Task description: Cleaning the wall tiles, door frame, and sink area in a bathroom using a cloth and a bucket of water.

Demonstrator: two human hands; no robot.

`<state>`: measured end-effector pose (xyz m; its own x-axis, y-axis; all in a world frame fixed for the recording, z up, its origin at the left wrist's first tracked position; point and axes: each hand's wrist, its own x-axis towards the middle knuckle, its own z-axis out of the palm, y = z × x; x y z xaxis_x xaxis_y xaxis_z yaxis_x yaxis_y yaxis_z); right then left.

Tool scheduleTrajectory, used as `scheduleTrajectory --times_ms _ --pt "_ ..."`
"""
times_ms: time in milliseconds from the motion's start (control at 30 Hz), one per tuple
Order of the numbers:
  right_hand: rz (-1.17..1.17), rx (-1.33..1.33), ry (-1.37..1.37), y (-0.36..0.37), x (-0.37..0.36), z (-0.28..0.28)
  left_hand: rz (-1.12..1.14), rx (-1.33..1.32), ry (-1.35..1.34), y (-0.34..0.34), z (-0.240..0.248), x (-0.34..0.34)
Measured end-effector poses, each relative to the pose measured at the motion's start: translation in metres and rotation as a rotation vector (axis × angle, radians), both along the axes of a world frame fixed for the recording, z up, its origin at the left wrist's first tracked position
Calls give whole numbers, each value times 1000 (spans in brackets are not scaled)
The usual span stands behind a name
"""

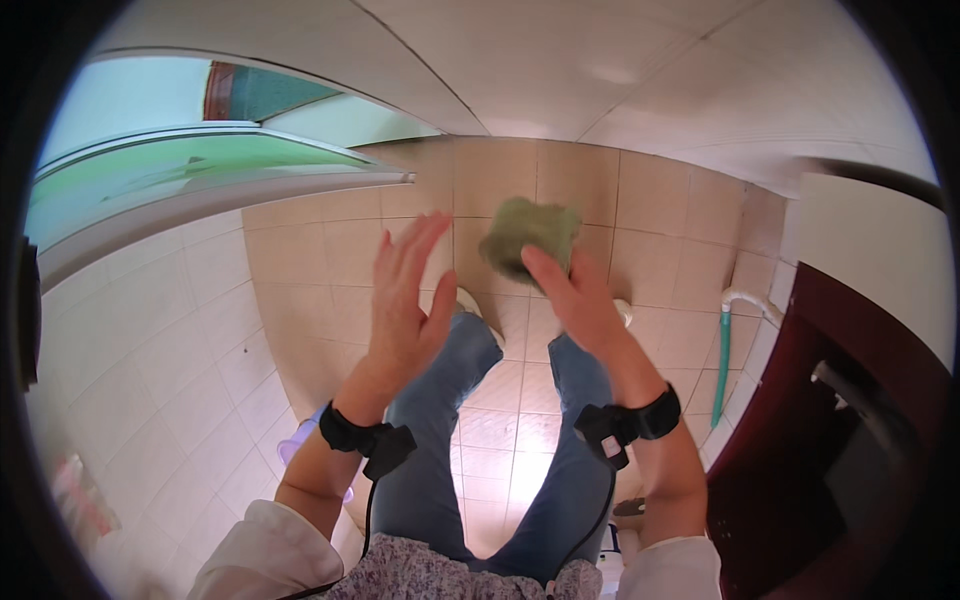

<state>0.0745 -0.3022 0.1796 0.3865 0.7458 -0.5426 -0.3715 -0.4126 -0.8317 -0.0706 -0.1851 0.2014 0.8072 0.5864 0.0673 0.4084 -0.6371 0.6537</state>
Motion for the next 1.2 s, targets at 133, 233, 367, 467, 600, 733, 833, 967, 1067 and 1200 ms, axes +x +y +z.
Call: scheduleTrajectory --times_ms 133,233,367,467,600,733,833,967,1067,1200 --pt "23 74 -82 -10 -42 46 20 -144 89 -13 50 -37" --pt "229 -74 -64 -16 -68 73 93 -232 128 -21 79 -70" --pt "431 25 -140 -12 -99 106 298 -512 82 -39 106 -108" --pt "580 62 -79 -5 -118 133 526 -689 -46 -73 109 -141" --pt "825 -99 17 -4 -124 160 742 -1087 -197 -116 119 -168" --pt "922 -44 48 12 -160 185 862 -1148 -408 -137 125 -197" --pt "1071 -146 -2 19 -187 187 959 -1285 -559 -146 125 -220" --pt "1223 -166 -69 27 -240 168 1193 -1130 -575 -151 123 -264" --pt "1275 -213 -171 34 -292 170 1399 -1022 -637 -152 119 -297" --pt "1112 -216 -128 41 -366 166 1582 -973 -1045 -149 107 -350"
